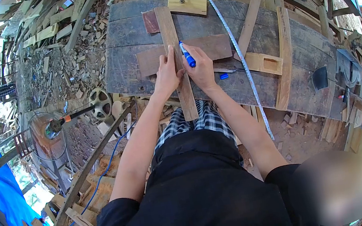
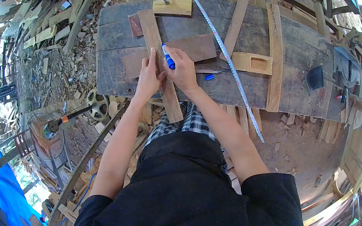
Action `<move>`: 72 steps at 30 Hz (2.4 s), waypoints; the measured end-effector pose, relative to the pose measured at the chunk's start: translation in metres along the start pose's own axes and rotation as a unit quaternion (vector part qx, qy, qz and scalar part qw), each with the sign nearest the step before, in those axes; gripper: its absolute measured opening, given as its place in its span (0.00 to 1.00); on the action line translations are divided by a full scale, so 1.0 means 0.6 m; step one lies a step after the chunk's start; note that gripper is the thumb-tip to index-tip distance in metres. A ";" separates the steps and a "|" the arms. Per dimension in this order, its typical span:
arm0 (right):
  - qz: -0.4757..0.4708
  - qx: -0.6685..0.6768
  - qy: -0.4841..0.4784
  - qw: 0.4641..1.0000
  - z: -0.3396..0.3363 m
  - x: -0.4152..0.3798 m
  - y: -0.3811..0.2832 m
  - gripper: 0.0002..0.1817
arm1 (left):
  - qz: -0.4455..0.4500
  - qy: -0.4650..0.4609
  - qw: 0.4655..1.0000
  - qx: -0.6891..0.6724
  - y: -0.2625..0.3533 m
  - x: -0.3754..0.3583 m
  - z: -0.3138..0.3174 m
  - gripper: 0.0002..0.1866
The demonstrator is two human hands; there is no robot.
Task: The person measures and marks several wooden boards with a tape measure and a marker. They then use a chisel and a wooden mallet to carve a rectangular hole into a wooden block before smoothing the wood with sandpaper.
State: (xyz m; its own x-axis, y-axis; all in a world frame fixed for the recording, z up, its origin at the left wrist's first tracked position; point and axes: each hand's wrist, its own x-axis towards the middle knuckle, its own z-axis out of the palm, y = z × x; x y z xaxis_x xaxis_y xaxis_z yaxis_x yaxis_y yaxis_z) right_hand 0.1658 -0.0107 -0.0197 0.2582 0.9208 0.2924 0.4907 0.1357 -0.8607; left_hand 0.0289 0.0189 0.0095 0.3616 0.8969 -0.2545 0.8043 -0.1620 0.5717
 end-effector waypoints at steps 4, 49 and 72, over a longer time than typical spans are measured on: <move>-0.014 -0.019 -0.009 1.000 -0.006 -0.011 -0.005 0.21 | 0.005 -0.002 1.000 -0.008 -0.001 -0.001 0.000 0.49; 0.016 0.016 0.001 1.000 0.000 -0.004 0.004 0.21 | 0.004 0.003 1.000 -0.005 -0.006 0.003 0.003 0.49; 0.010 0.021 -0.009 1.000 -0.032 -0.048 -0.019 0.19 | 0.017 -0.001 1.000 -0.014 -0.011 0.003 0.004 0.50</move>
State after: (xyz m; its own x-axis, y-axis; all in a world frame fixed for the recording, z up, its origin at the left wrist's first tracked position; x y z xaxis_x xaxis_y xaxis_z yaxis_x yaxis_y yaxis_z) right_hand 0.1688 -0.0457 -0.0104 0.2519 0.9297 0.2685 0.4496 0.1333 -0.8832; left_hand 0.0254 0.0205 0.0035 0.3894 0.8903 -0.2362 0.7783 -0.1809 0.6013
